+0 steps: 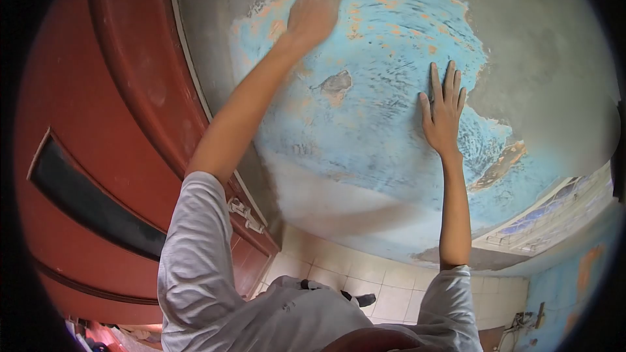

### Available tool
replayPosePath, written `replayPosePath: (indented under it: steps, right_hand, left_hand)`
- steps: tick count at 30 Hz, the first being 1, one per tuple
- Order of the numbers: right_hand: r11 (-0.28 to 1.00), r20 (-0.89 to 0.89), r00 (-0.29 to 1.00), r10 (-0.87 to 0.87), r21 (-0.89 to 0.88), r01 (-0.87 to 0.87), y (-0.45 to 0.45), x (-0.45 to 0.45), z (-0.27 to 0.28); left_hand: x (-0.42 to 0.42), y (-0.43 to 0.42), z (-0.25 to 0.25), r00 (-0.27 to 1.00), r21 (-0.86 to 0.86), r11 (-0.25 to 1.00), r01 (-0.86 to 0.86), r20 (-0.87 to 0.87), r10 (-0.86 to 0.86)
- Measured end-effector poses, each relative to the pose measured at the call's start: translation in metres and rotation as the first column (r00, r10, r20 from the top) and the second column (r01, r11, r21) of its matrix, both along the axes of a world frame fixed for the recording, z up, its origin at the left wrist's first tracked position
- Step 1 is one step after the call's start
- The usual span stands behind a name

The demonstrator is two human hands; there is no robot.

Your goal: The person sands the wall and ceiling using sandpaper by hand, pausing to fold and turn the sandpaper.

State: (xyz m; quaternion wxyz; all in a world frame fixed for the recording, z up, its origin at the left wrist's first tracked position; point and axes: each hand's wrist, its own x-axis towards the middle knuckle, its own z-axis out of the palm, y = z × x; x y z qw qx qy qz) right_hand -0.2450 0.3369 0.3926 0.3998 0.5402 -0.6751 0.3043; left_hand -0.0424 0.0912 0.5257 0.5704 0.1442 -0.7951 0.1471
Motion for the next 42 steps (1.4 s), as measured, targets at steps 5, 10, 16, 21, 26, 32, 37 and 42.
replayPosePath:
  steps: [5,10,16,21,26,32,37,42]
  right_hand:
    - [1.0,-0.021,1.0,0.017,0.004,-0.017,0.008,-0.002,0.001]
    - [0.999,-0.023,0.999,0.035,-0.031,-0.036,0.016,0.003,-0.006]
    - [0.996,-0.078,0.994,0.074,-0.037,-0.077,0.03,-0.011,0.061]
    - [0.975,-0.042,0.988,0.151,-0.156,-0.156,0.04,-0.032,0.064]
    - [0.993,-0.099,0.991,0.091,-0.068,-0.098,0.066,-0.044,0.07]
    - [0.989,-0.129,0.987,0.094,-0.104,-0.108,0.078,-0.071,0.061]
    - [0.995,-0.18,0.982,0.057,-0.075,-0.072,0.087,-0.088,0.051]
    - [0.998,-0.226,0.973,0.048,-0.016,-0.053,0.094,-0.099,0.051]
  left_hand:
    - [-0.014,-0.024,0.026,0.996,-0.034,0.999,0.025,-0.09,-0.028]
    - [-0.019,-0.022,-0.034,0.999,0.032,0.999,0.03,-0.035,-0.029]
    - [-0.011,-0.033,0.045,0.999,-0.047,0.999,0.023,-0.028,-0.024]
    - [-0.027,0.016,-0.031,0.988,0.035,0.997,0.074,-0.137,-0.069]
    - [-0.018,-0.012,0.008,0.994,0.042,0.996,0.08,-0.083,-0.076]
    - [-0.047,0.005,0.006,0.984,0.09,0.991,0.101,-0.158,-0.086]
    - [-0.062,0.056,-0.038,0.998,-0.173,0.983,0.059,0.008,-0.059]
    - [-0.05,-0.005,0.052,0.931,0.128,0.991,0.041,-0.364,0.008]
